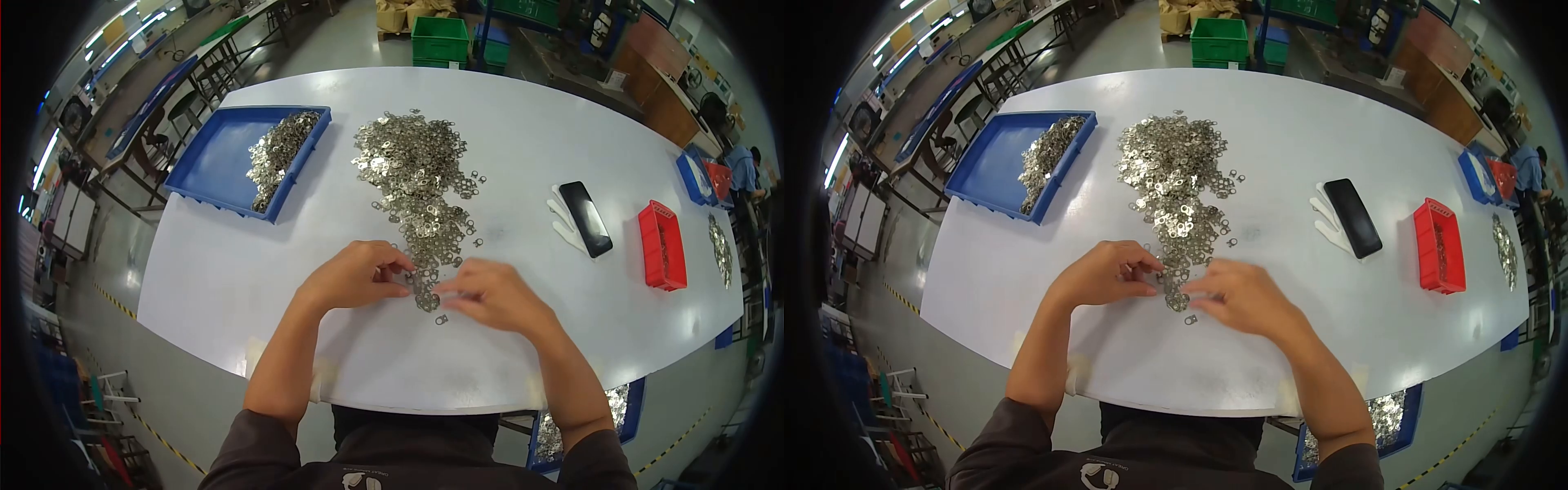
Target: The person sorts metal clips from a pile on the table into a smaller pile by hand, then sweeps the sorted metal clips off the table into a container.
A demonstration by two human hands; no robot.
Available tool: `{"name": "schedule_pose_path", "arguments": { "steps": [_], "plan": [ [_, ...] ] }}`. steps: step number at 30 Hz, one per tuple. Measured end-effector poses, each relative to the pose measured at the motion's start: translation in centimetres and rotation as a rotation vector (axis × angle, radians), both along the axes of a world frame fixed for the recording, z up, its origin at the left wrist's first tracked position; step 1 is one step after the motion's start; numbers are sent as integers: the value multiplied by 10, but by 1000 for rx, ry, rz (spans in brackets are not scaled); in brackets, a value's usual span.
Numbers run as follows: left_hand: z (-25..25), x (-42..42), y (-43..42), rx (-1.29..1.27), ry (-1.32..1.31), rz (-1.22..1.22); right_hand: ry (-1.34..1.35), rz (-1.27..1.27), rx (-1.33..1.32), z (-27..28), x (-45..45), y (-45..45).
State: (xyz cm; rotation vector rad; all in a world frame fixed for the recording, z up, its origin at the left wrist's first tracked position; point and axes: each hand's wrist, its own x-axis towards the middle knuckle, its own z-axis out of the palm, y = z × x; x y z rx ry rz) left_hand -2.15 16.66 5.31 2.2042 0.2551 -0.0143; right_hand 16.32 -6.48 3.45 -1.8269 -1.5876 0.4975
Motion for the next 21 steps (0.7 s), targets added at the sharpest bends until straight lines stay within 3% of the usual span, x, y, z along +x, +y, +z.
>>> {"name": "schedule_pose_path", "arguments": {
  "steps": [2,6,10,19,21],
  "plan": [
    [0,0,4,65,39,-16,-135,137,-6,3,-12,3],
    [-8,0,5,91,8,-76,-184,-124,130,-15,-2,7],
    [-3,0,5,88,14,-67,-140,-183,85,-2,9,2],
    [-7,1,4,72,-25,-48,-110,69,-30,14,-9,-9],
    [-8,2,2,70,-36,-52,-66,-9,22,7,-15,-3]
  ]
}}
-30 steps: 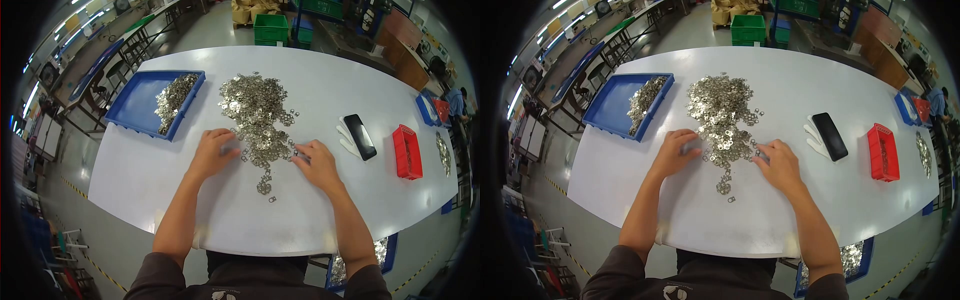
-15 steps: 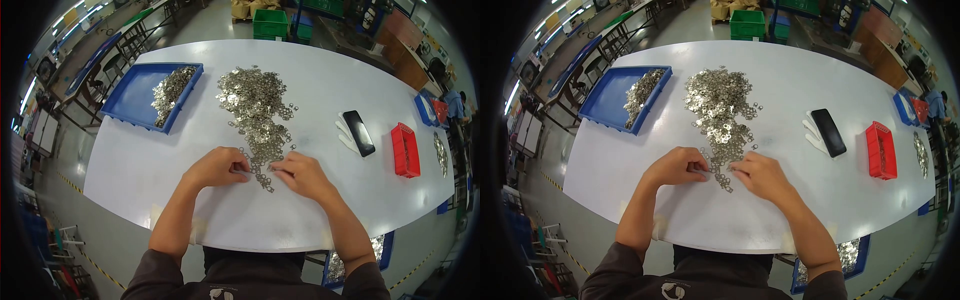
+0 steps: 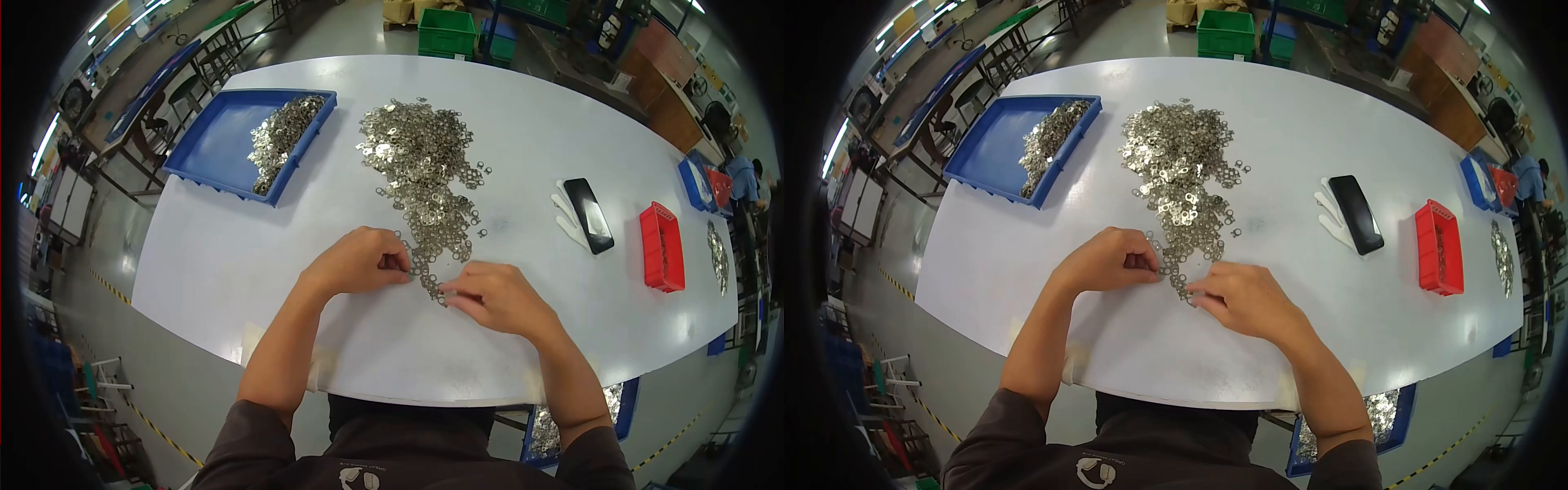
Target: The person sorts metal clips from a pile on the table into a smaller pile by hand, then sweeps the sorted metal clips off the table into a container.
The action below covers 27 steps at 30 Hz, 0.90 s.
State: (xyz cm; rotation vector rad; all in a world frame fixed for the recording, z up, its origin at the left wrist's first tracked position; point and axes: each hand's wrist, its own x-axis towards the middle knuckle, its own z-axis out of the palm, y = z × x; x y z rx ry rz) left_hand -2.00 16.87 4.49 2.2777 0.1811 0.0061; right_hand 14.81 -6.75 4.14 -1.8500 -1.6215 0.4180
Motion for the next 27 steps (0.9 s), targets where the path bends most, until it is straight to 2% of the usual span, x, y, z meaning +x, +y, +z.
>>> {"name": "schedule_pose_path", "arguments": {
  "steps": [4,7,16,19,20,22,23,27],
  "plan": [
    [0,3,-4,-14,-14,-9,145,-195,26,-14,-10,11],
    [-1,6,-4,-10,-2,-6,56,-264,21,-22,-21,17],
    [-6,5,0,-21,-53,-1,137,-245,-81,-19,-19,20],
    [-7,3,-1,-49,-66,11,396,-205,-174,-15,-3,13],
    [-5,4,0,-53,-81,16,540,-235,-133,-16,3,11],
    [-11,7,-4,-291,-71,102,823,-292,-39,-17,13,11],
    [-13,8,-8,-409,-65,142,874,-286,-23,-15,15,10],
    [-8,13,-28,-507,-30,118,1004,-262,36,-2,8,11]
  ]
}}
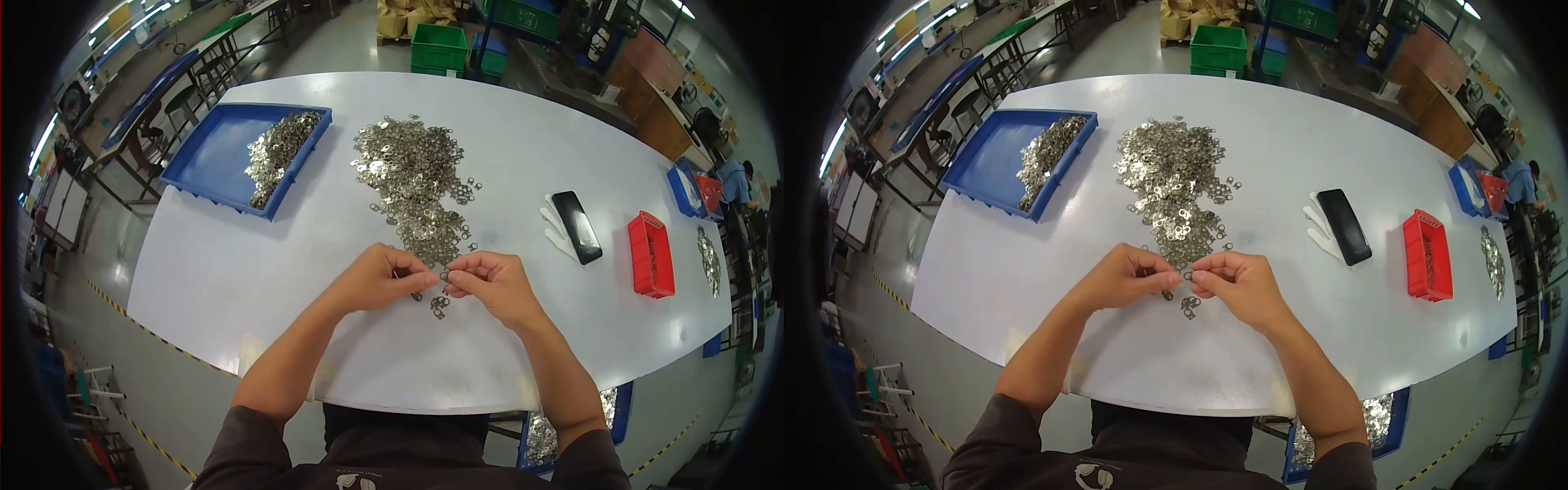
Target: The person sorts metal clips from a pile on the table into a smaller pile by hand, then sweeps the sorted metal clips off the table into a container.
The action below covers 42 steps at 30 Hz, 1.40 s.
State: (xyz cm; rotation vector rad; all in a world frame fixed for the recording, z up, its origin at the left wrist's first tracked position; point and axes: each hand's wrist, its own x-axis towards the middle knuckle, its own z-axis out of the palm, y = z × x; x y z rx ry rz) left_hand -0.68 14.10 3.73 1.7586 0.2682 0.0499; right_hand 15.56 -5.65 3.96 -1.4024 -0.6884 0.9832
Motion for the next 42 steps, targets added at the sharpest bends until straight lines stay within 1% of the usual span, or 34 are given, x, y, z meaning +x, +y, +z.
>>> {"name": "schedule_pose_path", "arguments": {
  "steps": [5,8,11,14,16,17,19,21,22,23,24,25,26,27,28,30,31,33,35,36,37,38,40,42],
  "plan": [
    [-6,3,-10,-188,35,-27,-24,29,39,0,-5,-2],
    [-8,4,-10,-268,29,0,-29,43,39,2,-3,-2],
    [-2,4,-15,-266,5,43,-9,59,49,3,-3,-4],
    [-2,3,-13,-242,8,33,13,73,76,0,-3,0],
    [-1,-1,-8,-155,25,18,6,49,71,-3,-5,-1],
    [-3,0,-10,-124,27,-19,-58,1,57,0,-6,-5],
    [-10,1,-13,-133,-113,37,-199,-110,14,18,5,-15],
    [7,-1,-8,28,-97,116,-772,-456,26,19,45,-54],
    [4,3,1,61,-109,144,-1016,-753,36,17,72,-75],
    [0,3,11,98,-116,184,-1154,-914,-34,27,98,-106],
    [-3,1,17,135,-117,238,-1443,-1079,-24,26,139,-143],
    [5,-2,20,218,-98,258,-1338,-1186,-55,33,165,-178],
    [6,-3,25,243,-143,258,-1332,-1281,-226,41,191,-210],
    [3,-3,29,272,-176,257,-1410,-1354,-255,38,218,-234],
    [2,-7,32,301,-203,253,-1390,-1256,-212,31,241,-257],
    [12,-11,35,334,-71,249,-1270,-1019,-401,25,255,-271],
    [13,-12,39,363,-29,245,-1278,-993,-337,28,243,-250],
    [9,-14,42,409,53,217,-1293,-953,-226,41,191,-194],
    [11,-17,41,426,127,172,-1211,-712,-232,32,142,-137],
    [13,-15,39,439,155,141,-1097,-585,-210,48,87,-95],
    [11,-14,36,475,137,101,-1067,-420,-243,37,68,-71],
    [9,-14,33,509,117,64,-977,-234,-216,37,45,-48],
    [5,-13,30,529,62,-20,-993,109,-182,30,25,-18],
    [3,-12,23,484,8,-127,-930,222,-177,21,18,-4]
  ]
}}
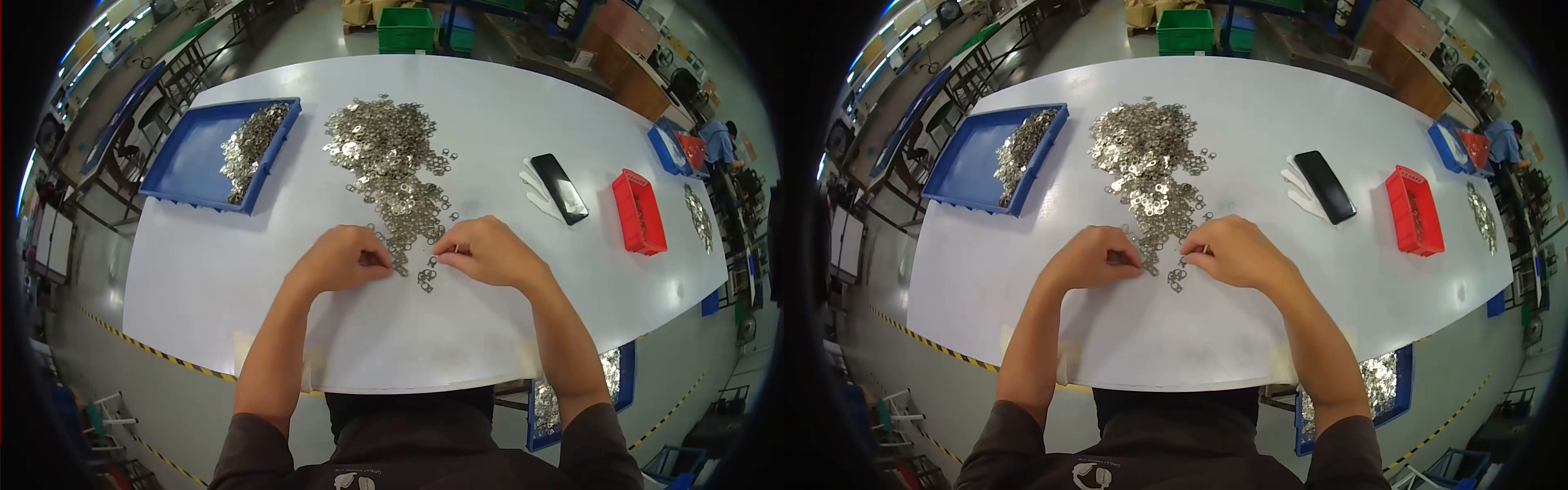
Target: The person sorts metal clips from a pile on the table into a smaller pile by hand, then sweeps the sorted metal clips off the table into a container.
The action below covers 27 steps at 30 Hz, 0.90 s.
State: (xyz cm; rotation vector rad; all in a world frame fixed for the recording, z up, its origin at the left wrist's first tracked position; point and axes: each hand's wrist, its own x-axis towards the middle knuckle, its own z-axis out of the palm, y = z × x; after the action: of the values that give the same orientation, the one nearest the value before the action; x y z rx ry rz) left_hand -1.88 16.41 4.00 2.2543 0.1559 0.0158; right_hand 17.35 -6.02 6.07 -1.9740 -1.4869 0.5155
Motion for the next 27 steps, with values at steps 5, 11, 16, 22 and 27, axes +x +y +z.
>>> {"name": "schedule_pose_path", "arguments": {
  "steps": [5,11,16,22,27],
  "plan": [
    [9,0,-4,-26,62,22,59,100,33,-26,-10,-9],
    [4,-2,-1,33,-32,-104,52,148,79,-29,-14,-13],
    [7,-6,15,-35,31,167,-13,191,160,-32,-19,-11],
    [1,0,21,86,-1,254,-123,85,264,-40,-37,4],
    [0,-8,22,-34,49,79,36,84,169,-39,-24,-4]
  ]
}}
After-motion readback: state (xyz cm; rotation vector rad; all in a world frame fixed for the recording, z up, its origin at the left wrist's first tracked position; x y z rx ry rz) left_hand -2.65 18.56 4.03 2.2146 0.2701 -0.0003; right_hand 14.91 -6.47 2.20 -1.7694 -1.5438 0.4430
